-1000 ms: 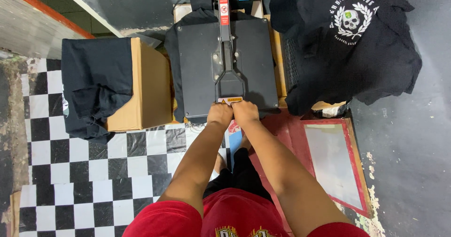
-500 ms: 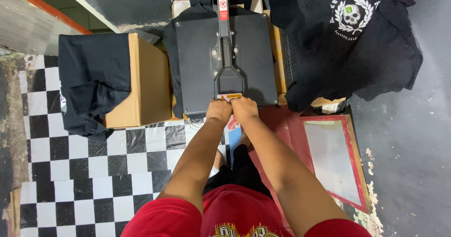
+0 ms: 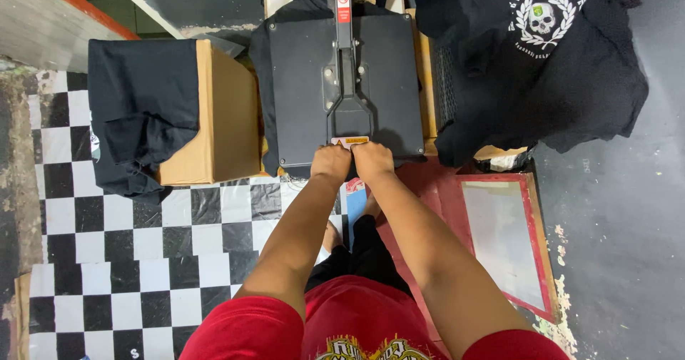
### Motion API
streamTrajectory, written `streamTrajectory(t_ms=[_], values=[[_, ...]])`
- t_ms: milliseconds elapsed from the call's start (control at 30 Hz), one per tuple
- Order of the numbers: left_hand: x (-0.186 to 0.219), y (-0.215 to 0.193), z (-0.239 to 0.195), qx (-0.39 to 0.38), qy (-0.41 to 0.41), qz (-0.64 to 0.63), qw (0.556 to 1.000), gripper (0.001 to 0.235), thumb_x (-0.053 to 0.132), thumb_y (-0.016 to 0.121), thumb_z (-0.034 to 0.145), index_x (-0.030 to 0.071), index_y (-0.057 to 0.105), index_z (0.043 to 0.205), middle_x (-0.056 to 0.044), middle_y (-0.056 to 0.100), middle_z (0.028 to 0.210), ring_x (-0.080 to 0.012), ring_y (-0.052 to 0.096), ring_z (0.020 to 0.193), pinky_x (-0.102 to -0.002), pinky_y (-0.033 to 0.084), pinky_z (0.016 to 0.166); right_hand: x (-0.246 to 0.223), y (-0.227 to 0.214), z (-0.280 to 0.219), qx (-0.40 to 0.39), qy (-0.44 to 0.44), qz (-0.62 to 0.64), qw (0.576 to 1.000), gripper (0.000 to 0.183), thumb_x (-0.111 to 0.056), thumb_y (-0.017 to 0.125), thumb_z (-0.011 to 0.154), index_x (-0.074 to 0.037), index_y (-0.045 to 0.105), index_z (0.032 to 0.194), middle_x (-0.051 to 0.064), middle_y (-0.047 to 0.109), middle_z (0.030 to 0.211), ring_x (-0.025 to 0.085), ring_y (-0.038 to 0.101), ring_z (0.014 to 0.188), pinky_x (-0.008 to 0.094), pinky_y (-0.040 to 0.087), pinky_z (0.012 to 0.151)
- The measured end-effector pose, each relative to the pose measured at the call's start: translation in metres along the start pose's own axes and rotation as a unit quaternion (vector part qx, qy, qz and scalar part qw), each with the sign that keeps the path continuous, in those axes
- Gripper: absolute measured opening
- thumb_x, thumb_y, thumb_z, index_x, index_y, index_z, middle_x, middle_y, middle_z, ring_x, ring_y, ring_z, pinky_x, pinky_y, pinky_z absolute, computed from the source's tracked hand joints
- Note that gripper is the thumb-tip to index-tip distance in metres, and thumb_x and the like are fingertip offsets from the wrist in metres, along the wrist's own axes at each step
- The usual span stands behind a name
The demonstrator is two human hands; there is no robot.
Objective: Aligning and heat pressing designs onto black t-shirts
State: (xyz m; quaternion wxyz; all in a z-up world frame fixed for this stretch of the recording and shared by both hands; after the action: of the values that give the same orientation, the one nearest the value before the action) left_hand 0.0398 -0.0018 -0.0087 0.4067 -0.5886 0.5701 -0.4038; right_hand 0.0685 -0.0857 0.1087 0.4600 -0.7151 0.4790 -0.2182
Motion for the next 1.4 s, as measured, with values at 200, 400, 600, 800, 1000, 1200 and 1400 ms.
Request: streamTrajectory(t_ms=[200, 400, 600, 800, 1000, 1200, 1400], values=[[-0.001, -0.011, -0.002, -0.027, -0.012, 0.000, 1.000, 0.032, 0.000, 0.051, 0.092, 0.013, 0.080, 0.092, -0.004, 0.078, 0.089, -0.0258, 0.076, 0.089, -0.046, 0.059, 0.074, -0.002, -0.001, 0.000, -0.010, 0.015, -0.019, 1.000, 0.026, -0.001, 0.055, 0.092, -0.003, 0.080, 0.097, 0.015, 0.080, 0.097, 0.036, 0.077, 0.097, 0.047, 0.062, 0.082], [-0.001, -0.005, 0.000, -0.023, -0.014, -0.004, 1.000, 0.031, -0.001, 0.051, 0.092, 0.012, 0.080, 0.091, -0.006, 0.078, 0.089, -0.0276, 0.077, 0.089, -0.048, 0.060, 0.075, 0.002, 0.003, 0.004, -0.006, 0.000, -0.010, 1.000, 0.023, -0.002, 0.057, 0.091, -0.002, 0.079, 0.097, 0.016, 0.079, 0.097, 0.037, 0.076, 0.097, 0.048, 0.061, 0.083], [-0.001, -0.014, -0.004, -0.048, -0.023, -0.004, 0.999, 0.031, -0.001, 0.050, 0.093, 0.010, 0.079, 0.097, -0.007, 0.078, 0.092, -0.0276, 0.077, 0.093, -0.047, 0.060, 0.078, 0.006, 0.008, 0.005, -0.004, -0.019, -0.018, 1.000, 0.023, -0.003, 0.059, 0.090, -0.004, 0.080, 0.099, 0.016, 0.080, 0.098, 0.036, 0.077, 0.097, 0.048, 0.062, 0.082], [-0.002, -0.025, -0.006, -0.059, -0.032, -0.024, 0.997, 0.032, -0.004, 0.049, 0.092, 0.007, 0.079, 0.097, -0.009, 0.078, 0.094, -0.0292, 0.076, 0.093, -0.050, 0.060, 0.078, 0.007, 0.014, 0.011, -0.005, -0.021, -0.001, 1.000, 0.022, -0.004, 0.059, 0.089, -0.002, 0.079, 0.096, 0.018, 0.079, 0.096, 0.038, 0.076, 0.096, 0.050, 0.062, 0.082], [-0.001, -0.027, -0.010, -0.044, -0.036, -0.019, 0.998, 0.032, -0.001, 0.050, 0.092, 0.011, 0.080, 0.094, -0.005, 0.078, 0.091, -0.0256, 0.077, 0.090, -0.046, 0.062, 0.075, 0.007, 0.008, 0.005, -0.015, -0.020, -0.016, 1.000, 0.024, -0.005, 0.058, 0.090, -0.004, 0.080, 0.099, 0.017, 0.079, 0.099, 0.037, 0.076, 0.099, 0.049, 0.062, 0.083], [0.000, -0.027, -0.011, -0.036, -0.040, -0.026, 0.998, 0.030, -0.001, 0.052, 0.092, 0.011, 0.080, 0.091, -0.006, 0.078, 0.088, -0.0254, 0.078, 0.088, -0.045, 0.063, 0.073, 0.010, 0.010, 0.005, -0.007, -0.034, 0.001, 0.999, 0.022, -0.004, 0.059, 0.089, -0.003, 0.079, 0.098, 0.018, 0.079, 0.097, 0.039, 0.076, 0.097, 0.051, 0.061, 0.083], [0.000, -0.033, -0.014, -0.042, -0.047, -0.025, 0.998, 0.032, -0.001, 0.051, 0.093, 0.011, 0.080, 0.093, -0.005, 0.079, 0.091, -0.0250, 0.078, 0.091, -0.043, 0.063, 0.075, 0.009, 0.010, 0.005, -0.013, -0.034, -0.007, 0.999, 0.022, -0.008, 0.059, 0.093, -0.003, 0.079, 0.099, 0.018, 0.079, 0.098, 0.038, 0.076, 0.098, 0.050, 0.062, 0.083]])
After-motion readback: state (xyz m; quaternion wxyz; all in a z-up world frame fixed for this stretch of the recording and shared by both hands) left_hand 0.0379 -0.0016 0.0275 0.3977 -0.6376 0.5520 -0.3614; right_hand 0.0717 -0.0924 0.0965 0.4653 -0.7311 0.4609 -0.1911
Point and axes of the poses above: each hand's wrist, its own z-axis towards the middle knuckle, its own y-axis out of the palm, x = y × z, the point moved 4 cm from there along z, towards the middle knuckle
